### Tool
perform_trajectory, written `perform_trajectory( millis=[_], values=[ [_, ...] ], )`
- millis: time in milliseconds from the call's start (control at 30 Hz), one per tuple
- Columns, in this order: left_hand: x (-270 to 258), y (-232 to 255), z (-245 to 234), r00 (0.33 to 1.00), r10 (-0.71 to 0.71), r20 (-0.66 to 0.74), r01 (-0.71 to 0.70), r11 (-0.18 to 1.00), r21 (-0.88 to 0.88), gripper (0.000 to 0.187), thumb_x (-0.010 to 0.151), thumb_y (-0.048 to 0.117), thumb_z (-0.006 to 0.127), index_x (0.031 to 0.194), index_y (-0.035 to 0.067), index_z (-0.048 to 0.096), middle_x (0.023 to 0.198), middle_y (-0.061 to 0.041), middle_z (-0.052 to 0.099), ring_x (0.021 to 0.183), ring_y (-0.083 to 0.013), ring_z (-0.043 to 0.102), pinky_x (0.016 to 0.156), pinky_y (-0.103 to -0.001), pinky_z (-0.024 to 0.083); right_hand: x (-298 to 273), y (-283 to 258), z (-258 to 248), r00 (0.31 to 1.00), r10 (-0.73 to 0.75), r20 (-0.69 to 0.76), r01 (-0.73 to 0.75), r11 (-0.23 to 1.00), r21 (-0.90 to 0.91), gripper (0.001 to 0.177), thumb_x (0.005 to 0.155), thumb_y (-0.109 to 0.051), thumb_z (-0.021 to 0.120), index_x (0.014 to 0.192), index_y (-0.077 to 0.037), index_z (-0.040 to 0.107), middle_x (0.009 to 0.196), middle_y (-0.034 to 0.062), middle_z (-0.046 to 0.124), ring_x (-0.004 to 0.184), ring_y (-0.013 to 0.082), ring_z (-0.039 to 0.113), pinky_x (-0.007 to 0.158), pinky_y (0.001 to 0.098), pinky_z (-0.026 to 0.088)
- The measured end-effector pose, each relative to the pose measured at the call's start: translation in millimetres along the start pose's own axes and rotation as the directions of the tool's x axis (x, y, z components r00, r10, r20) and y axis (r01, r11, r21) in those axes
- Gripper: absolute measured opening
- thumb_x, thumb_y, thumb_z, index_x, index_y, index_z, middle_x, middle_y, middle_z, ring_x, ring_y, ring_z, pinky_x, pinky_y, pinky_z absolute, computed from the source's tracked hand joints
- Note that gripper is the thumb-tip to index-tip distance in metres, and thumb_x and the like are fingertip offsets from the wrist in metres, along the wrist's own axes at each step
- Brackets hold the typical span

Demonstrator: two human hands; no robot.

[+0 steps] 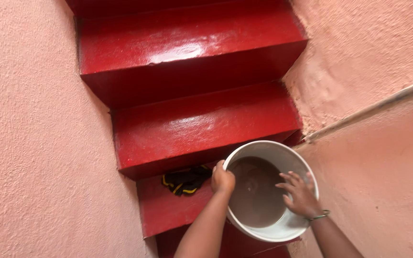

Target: The person wipes down red stairs with a cloth, periodically dipping, rinsing, and wringing out the cloth in a bucket of water.

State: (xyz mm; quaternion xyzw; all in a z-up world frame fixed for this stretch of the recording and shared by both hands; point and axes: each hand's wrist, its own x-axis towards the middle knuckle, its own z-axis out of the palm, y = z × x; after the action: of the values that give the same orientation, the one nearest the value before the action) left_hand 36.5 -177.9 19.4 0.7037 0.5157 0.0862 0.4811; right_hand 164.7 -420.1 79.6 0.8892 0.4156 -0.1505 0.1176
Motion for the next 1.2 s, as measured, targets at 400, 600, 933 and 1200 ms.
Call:
perform_trajectory(
  millis=[400,600,933,1200],
  values=[
    [7.0,0.0,2.3,0.999,0.025,-0.023,-0.023,0.997,0.079,0.047,0.091,0.009,0.052,0.136,0.023,0.060,0.133,-0.009,0.063,0.123,-0.0350,0.060,0.103,-0.045,0.050,10.9,63.3,69.7,0.872,0.452,-0.188,-0.185,0.660,0.729,0.064,0.077,0.009,0.054,0.132,-0.022,0.060,0.141,0.0131,0.055,0.122,0.0340,0.060,0.101,0.0416,0.050],
    [39.5,-28.9,20.5,0.976,0.214,-0.033,-0.212,0.976,0.052,0.030,0.090,0.009,0.056,0.114,0.013,0.074,0.117,-0.018,0.074,0.112,-0.0387,0.069,0.096,-0.046,0.056,3.4,43.9,51.0,0.793,0.583,0.178,-0.453,0.367,0.813,0.054,0.095,0.003,0.050,0.140,-0.027,0.052,0.111,0.0237,0.070,0.090,0.0393,0.070,0.077,0.0516,0.056],
    [19.5,-42.8,21.7,0.986,0.154,-0.066,-0.167,0.920,-0.354,0.042,0.078,0.011,0.065,0.118,0.010,0.079,0.103,-0.010,0.080,0.092,-0.0214,0.073,0.084,-0.033,0.056,6.2,86.1,150.0,0.898,0.439,0.035,0.062,-0.204,0.977,0.053,0.090,-0.014,0.054,0.142,-0.007,0.050,0.104,0.0101,0.064,0.082,0.0205,0.059,0.071,0.0379,0.052],
    [-87.7,-62.6,29.0,0.958,0.213,-0.194,-0.260,0.929,-0.263,0.047,0.080,0.010,0.061,0.126,0.010,0.073,0.116,-0.011,0.075,0.107,-0.0208,0.070,0.095,-0.032,0.050,-79.8,89.1,189.8,0.854,0.519,0.012,0.038,-0.085,0.996,0.038,0.086,-0.014,0.058,0.120,0.001,0.066,0.091,0.0076,0.068,0.077,0.0163,0.063,0.069,0.0320,0.054]
  ],
)
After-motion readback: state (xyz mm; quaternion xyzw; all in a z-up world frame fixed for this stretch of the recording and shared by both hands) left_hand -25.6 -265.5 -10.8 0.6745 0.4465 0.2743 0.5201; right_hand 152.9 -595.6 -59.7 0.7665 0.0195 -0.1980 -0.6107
